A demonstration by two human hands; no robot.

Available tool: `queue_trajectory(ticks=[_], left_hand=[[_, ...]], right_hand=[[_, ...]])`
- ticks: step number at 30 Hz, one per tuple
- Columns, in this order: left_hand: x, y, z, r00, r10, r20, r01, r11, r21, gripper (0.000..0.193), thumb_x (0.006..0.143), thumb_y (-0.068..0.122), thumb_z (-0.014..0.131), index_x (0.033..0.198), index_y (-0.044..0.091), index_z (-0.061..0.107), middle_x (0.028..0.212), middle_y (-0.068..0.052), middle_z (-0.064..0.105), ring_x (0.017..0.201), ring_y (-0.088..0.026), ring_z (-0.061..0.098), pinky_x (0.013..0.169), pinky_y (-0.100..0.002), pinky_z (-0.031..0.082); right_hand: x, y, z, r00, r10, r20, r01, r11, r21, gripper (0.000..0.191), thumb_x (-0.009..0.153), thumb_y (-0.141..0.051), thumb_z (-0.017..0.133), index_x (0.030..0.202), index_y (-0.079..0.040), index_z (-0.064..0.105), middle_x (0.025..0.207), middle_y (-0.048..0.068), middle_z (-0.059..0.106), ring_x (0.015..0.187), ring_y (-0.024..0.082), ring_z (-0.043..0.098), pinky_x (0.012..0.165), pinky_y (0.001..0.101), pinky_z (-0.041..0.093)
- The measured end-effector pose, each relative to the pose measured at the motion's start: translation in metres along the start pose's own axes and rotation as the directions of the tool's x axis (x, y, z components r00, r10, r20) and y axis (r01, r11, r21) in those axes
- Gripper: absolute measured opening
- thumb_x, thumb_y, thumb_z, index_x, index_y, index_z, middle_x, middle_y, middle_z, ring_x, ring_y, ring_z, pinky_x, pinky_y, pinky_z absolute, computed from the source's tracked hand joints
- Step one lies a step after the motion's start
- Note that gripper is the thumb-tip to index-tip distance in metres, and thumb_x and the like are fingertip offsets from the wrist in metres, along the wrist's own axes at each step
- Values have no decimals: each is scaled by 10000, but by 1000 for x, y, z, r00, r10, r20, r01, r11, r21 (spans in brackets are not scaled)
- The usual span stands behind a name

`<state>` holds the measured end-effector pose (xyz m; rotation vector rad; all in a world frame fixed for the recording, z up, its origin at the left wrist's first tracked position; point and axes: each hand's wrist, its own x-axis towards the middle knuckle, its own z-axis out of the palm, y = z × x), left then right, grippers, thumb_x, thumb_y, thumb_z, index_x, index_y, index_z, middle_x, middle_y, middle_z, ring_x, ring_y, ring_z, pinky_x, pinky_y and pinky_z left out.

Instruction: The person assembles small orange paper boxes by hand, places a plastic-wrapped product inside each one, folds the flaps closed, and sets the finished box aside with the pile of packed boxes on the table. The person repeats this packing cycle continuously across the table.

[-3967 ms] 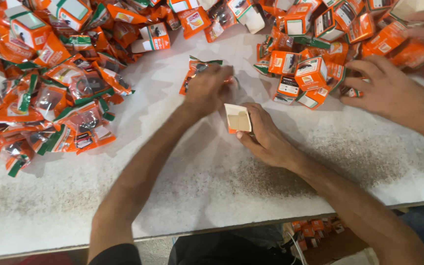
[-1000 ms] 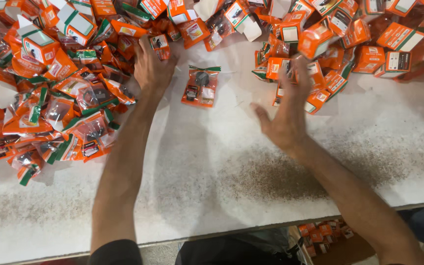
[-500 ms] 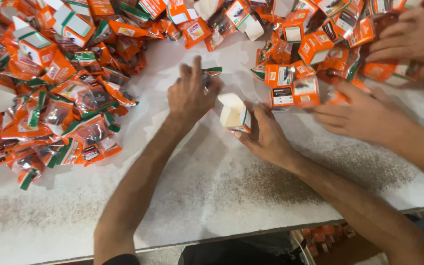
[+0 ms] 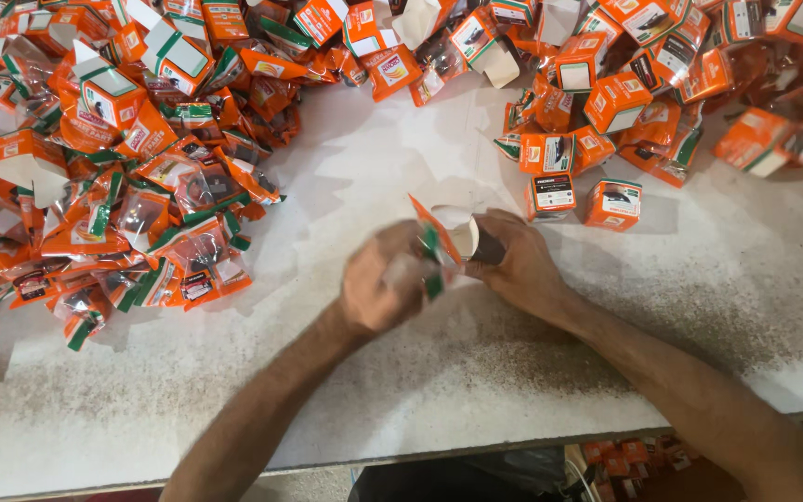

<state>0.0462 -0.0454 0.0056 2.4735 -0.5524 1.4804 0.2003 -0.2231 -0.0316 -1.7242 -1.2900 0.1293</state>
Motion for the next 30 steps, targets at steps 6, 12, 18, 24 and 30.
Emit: queue_trajectory(ticks=[6,12,18,24,30], left_hand=[[6,11,11,961,-82,265,77,997,28,485,847,41,740,1321,25,636,1293,-174,622,1243,-360,609,1142,-585,451],[6,20,32,911,-342,231,341,939,46,339,902,161,753,1227,101,680,1309,-168,562,1406,-412,401,1208,-653,239],[4,29,45,785,-604,138,608,794,11,224,922,97,682,1138,85,739,1398,-196,477,1395,-417,355,1128,-581,347],[-8,9,48,375,-863,339,890,233,-391,557,849,189,700,1325,3,478,1163,-148,527,913,-186,511,693,-297,508],[-8,-10,58,288,-816,501,955,209,-209,291,846,199,683,992,-52,663,770,-113,631,675,-199,551,593,-362,458]], right_hand=[[1,-3,-3,993,-121,6,120,989,82,618,643,21,748,1247,20,618,1117,183,666,1067,373,659,919,444,524],[0,-6,1,1000,-23,-8,23,998,58,625,698,-46,840,1285,-8,625,1093,166,669,1052,364,660,892,442,529],[0,-9,-1,1000,-5,4,5,999,33,603,717,-77,850,1272,-22,618,1161,172,666,1107,370,654,931,449,533],[-2,-8,2,1000,-12,-10,13,999,32,578,732,-139,890,1251,-49,652,1220,155,687,1175,353,639,999,446,515],[-5,-10,3,997,-69,-23,69,997,22,596,743,-117,872,1288,-45,643,1245,150,700,1207,352,624,1020,456,505]])
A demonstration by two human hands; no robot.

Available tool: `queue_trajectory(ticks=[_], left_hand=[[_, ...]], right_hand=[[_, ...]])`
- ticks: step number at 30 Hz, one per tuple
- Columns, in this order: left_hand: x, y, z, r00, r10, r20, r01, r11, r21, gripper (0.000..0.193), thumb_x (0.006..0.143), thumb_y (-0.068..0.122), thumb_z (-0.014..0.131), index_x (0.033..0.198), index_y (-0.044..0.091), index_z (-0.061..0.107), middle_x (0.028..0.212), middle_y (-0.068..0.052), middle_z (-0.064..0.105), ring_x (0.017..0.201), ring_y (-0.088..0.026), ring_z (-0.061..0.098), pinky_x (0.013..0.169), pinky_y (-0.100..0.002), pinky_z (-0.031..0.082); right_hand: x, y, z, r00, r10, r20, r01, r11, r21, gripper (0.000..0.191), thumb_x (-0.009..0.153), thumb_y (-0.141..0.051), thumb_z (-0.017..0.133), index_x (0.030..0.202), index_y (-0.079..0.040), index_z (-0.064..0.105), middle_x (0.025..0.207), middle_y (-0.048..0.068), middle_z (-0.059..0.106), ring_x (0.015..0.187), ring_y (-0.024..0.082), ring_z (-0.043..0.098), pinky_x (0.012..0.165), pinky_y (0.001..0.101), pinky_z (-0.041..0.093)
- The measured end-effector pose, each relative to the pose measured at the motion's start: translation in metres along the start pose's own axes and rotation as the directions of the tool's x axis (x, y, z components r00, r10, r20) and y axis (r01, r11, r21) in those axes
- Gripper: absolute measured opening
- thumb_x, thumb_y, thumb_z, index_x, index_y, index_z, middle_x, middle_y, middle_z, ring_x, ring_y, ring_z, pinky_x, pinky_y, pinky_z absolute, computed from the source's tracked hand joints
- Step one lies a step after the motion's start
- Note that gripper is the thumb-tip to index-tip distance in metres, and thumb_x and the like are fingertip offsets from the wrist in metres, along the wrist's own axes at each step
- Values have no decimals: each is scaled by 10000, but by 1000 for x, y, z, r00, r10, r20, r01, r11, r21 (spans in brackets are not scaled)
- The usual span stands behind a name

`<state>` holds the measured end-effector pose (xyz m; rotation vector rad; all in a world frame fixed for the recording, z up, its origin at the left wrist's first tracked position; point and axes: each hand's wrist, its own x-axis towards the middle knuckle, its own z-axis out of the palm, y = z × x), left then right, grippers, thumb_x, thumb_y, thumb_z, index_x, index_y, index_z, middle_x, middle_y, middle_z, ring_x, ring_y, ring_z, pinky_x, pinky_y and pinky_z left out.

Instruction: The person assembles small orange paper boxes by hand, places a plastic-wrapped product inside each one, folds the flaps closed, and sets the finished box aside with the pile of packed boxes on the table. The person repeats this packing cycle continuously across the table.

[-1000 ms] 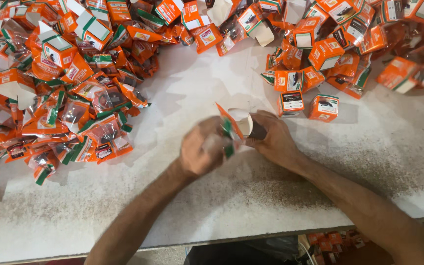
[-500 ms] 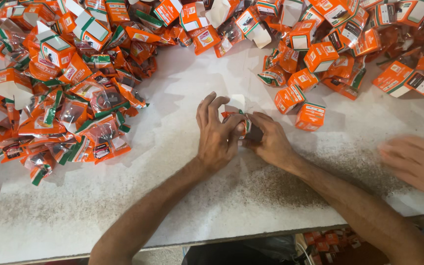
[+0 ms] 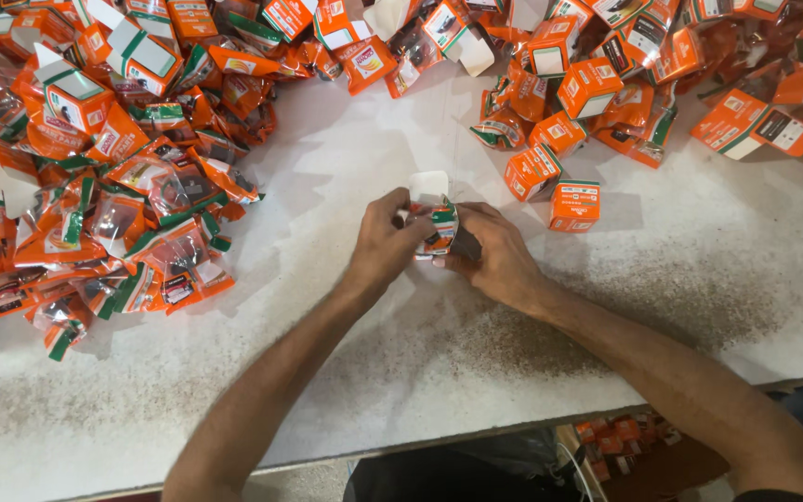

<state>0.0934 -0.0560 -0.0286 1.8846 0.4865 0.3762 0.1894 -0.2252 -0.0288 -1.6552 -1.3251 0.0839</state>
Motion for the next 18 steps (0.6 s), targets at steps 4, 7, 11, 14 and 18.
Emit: queue_trajectory(ticks=[4,7,11,14,18], left_hand=[[-4,2,1,983,177,-56,-155,950,272,336,846,249,690,985,-33,573,876,-201,655,762,-298,648,670,-414,515],[-3,2,-2,995,97,-23,-86,951,297,365,804,288,729,984,-9,615,892,-186,696,792,-305,695,700,-416,532],[5,4,-2,999,45,14,-47,983,180,480,697,303,806,1046,4,666,906,-125,731,803,-255,720,702,-403,558],[6,8,-1,999,42,4,-42,983,178,453,711,228,750,1107,13,713,873,-118,751,773,-208,719,689,-365,563],[-13,10,-9,993,7,117,12,986,-164,325,873,197,718,1087,-44,673,926,-122,708,780,-145,669,626,-330,542]], right_hand=[[-2,-3,0,1000,-1,-19,1,1000,-15,608,740,-122,876,1287,-35,626,1241,157,684,1204,351,628,1005,444,518],[-4,-3,1,999,37,2,-37,999,-25,649,758,-131,877,1335,-28,598,1240,167,669,1189,353,626,983,447,516],[-6,-4,5,999,-41,-20,39,995,-94,661,745,-137,885,1329,-18,598,1243,174,676,1193,364,626,995,455,514],[-9,-4,6,998,-54,-28,50,991,-122,706,741,-163,887,1344,13,565,1244,194,666,1176,384,627,975,464,516],[-12,-1,5,1000,23,5,-22,993,-116,713,781,-184,871,1376,26,539,1216,199,679,1123,381,660,939,463,533]])
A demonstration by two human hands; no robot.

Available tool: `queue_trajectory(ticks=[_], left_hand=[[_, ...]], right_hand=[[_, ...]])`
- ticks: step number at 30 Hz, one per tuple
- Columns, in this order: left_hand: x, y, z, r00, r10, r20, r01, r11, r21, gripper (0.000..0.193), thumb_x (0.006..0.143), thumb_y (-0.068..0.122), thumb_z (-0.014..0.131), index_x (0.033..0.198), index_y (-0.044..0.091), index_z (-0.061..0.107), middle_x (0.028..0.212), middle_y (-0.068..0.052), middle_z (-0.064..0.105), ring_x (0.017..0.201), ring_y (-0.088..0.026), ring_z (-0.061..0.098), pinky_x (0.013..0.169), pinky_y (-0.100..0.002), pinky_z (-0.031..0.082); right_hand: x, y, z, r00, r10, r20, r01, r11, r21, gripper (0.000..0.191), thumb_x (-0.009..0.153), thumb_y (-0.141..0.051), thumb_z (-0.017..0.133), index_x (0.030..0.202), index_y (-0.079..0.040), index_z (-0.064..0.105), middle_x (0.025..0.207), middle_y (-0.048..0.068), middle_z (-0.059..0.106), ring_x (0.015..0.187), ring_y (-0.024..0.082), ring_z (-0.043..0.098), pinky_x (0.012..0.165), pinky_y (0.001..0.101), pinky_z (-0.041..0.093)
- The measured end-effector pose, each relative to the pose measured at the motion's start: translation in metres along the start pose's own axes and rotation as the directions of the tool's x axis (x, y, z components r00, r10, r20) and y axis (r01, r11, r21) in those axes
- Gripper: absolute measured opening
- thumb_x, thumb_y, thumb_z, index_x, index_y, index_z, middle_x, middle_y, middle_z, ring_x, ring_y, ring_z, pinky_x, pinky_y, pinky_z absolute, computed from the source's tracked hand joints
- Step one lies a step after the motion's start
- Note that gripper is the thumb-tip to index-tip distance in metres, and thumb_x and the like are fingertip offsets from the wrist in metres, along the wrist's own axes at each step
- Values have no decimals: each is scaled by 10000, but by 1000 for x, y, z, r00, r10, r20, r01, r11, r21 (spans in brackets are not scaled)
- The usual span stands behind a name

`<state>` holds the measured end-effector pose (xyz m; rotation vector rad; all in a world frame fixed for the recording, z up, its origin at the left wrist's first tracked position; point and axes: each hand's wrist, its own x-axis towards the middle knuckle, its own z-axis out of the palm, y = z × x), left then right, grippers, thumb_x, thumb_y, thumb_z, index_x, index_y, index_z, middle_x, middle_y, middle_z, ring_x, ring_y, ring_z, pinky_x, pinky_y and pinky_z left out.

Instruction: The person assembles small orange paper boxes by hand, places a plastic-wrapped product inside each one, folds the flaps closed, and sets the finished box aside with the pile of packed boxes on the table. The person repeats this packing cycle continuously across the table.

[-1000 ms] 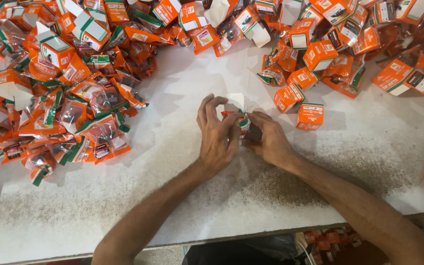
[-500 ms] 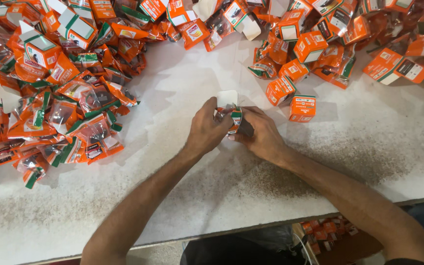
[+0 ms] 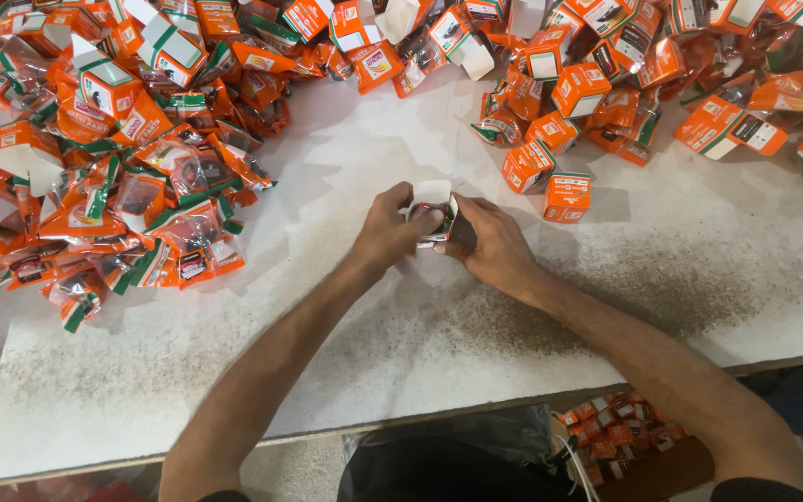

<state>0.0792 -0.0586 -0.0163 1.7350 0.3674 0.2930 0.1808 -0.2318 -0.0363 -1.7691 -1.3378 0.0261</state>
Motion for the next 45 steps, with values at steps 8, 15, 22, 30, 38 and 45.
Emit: queue_trajectory(ticks=[8,15,22,30,38,45], left_hand=[[-10,1,-1,989,-17,-147,77,910,408,187,926,128,608,1038,-13,561,659,-154,655,556,-191,678,515,-376,508],[-2,1,5,987,-23,-159,63,965,254,162,934,122,599,973,-1,502,746,-179,646,531,-220,650,447,-412,513],[1,-4,-26,972,-133,193,199,906,-375,228,995,148,567,1065,-58,633,839,-117,690,661,-156,675,641,-336,646],[-6,-10,-18,993,36,109,-7,968,-249,234,1034,179,569,1092,-36,642,874,-84,709,727,-123,687,668,-319,630],[-12,-6,6,922,347,-171,-198,804,561,163,956,40,678,1112,-7,685,925,-205,677,850,-291,666,750,-391,535],[-24,-4,-19,670,681,296,-725,514,459,432,847,23,712,1269,3,620,1371,-224,638,1320,-391,607,1098,-442,534]], right_hand=[[-7,7,6,998,-66,-25,63,993,-103,791,826,-163,833,1468,75,437,1199,236,677,1086,414,655,900,488,527],[-6,-8,3,947,-318,-50,279,888,-365,641,906,-100,722,1462,75,453,1292,272,632,1104,401,652,965,480,534],[-2,-15,-12,965,-246,94,264,903,-340,615,858,-76,697,1430,39,502,1360,273,575,1154,428,632,958,482,526],[-2,-12,-8,967,-250,49,255,934,-252,626,877,-56,708,1451,69,492,1374,302,570,1145,441,643,965,479,543],[-1,-5,-9,962,-264,69,272,948,-164,543,852,-34,725,1375,-57,583,1366,273,598,1132,406,665,961,456,564],[-7,4,-8,997,-25,67,20,997,70,527,859,-82,774,1255,-28,431,1270,230,640,1189,415,660,948,452,556]])
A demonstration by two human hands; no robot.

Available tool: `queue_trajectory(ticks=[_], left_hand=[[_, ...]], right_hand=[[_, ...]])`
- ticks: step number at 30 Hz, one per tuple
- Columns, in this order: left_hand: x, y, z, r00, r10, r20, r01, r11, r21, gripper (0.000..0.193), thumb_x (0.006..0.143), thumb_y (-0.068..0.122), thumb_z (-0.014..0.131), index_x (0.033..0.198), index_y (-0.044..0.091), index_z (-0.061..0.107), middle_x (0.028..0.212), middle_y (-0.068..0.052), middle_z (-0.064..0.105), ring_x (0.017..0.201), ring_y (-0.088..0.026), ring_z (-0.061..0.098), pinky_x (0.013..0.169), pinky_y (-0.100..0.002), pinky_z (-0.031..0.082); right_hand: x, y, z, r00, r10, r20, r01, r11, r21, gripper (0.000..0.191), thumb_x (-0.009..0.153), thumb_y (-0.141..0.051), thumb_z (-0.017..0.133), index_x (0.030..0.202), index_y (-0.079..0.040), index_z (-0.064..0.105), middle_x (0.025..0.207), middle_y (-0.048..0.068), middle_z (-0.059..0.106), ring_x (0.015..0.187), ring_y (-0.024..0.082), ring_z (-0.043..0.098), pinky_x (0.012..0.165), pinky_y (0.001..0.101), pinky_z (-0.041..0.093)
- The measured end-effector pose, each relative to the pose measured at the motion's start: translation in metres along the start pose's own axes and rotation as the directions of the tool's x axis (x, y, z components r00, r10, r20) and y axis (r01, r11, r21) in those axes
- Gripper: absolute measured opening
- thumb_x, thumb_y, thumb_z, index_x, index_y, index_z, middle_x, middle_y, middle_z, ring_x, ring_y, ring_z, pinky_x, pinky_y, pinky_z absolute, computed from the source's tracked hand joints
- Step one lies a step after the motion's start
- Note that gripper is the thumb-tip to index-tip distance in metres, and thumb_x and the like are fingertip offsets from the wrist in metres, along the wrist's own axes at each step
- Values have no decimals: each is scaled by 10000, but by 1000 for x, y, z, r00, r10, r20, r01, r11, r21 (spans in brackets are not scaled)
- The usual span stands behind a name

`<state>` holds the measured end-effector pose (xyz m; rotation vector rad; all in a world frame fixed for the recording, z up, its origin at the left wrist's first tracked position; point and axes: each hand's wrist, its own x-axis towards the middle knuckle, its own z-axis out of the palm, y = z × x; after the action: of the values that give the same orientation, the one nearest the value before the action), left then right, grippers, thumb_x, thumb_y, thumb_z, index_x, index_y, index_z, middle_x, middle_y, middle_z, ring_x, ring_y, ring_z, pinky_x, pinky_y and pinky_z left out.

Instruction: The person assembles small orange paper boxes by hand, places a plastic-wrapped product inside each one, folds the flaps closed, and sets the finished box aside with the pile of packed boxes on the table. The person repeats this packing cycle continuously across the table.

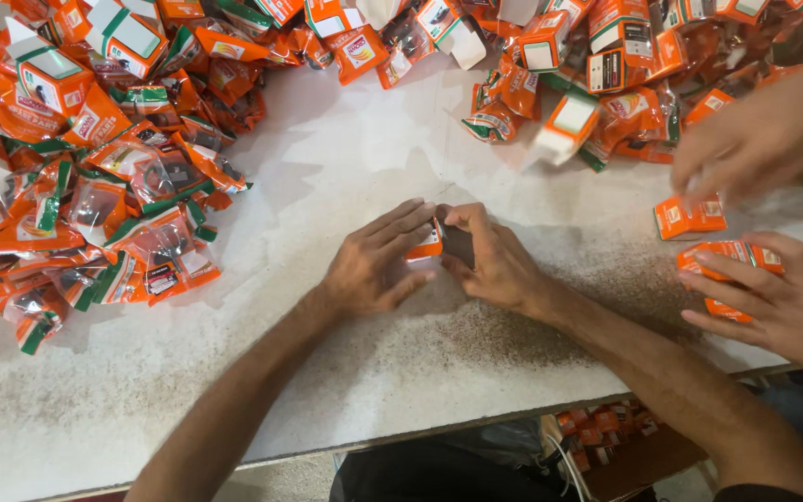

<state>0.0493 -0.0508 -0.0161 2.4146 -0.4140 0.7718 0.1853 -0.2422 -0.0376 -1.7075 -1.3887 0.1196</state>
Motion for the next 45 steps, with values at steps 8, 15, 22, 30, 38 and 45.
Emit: queue_trajectory(ticks=[8,15,22,30,38,45], left_hand=[[-1,8,2,972,-234,11,230,946,-228,225,935,-13,710,1152,18,661,1440,-203,608,1413,-371,553,1063,-392,533],[-5,17,-11,996,4,92,-11,997,75,325,782,-72,704,1096,-17,637,1503,-256,525,1429,-443,474,1147,-478,490],[-7,28,4,997,68,38,-75,973,220,326,763,-121,642,1068,-26,572,1460,-260,552,1452,-438,489,1203,-513,432],[4,11,4,919,-340,-202,370,919,138,369,877,-50,632,1235,34,613,1456,-229,539,1317,-427,551,1076,-446,493],[103,-24,99,982,14,-190,29,975,219,396,939,31,645,1324,40,554,1416,-210,549,1253,-378,569,1022,-476,521],[151,-77,127,979,-183,-86,198,789,582,462,769,96,687,1223,58,608,1175,-222,566,936,-358,651,602,-444,580]], right_hand=[[1,1,1,997,59,59,-59,998,3,531,895,-106,771,1251,-22,386,1206,221,659,1152,386,687,913,450,560],[0,1,5,1000,-2,22,3,999,-40,520,898,-87,769,1269,-37,408,1243,209,667,1125,392,684,899,460,566],[7,-18,-15,968,-209,136,238,937,-256,594,926,-106,720,1454,-56,452,1411,201,592,1293,371,591,1058,460,505],[8,18,-118,993,-105,54,104,559,-823,462,896,-47,632,1351,-126,621,1494,192,546,1390,361,487,1126,525,412],[-8,-3,-131,772,244,-587,-40,940,338,473,917,-224,733,1307,-61,520,1232,53,652,1113,177,686,972,358,587],[-8,-21,-57,986,-14,-168,18,1000,18,423,931,-203,744,1269,-24,565,1097,115,662,983,263,695,881,370,566]])
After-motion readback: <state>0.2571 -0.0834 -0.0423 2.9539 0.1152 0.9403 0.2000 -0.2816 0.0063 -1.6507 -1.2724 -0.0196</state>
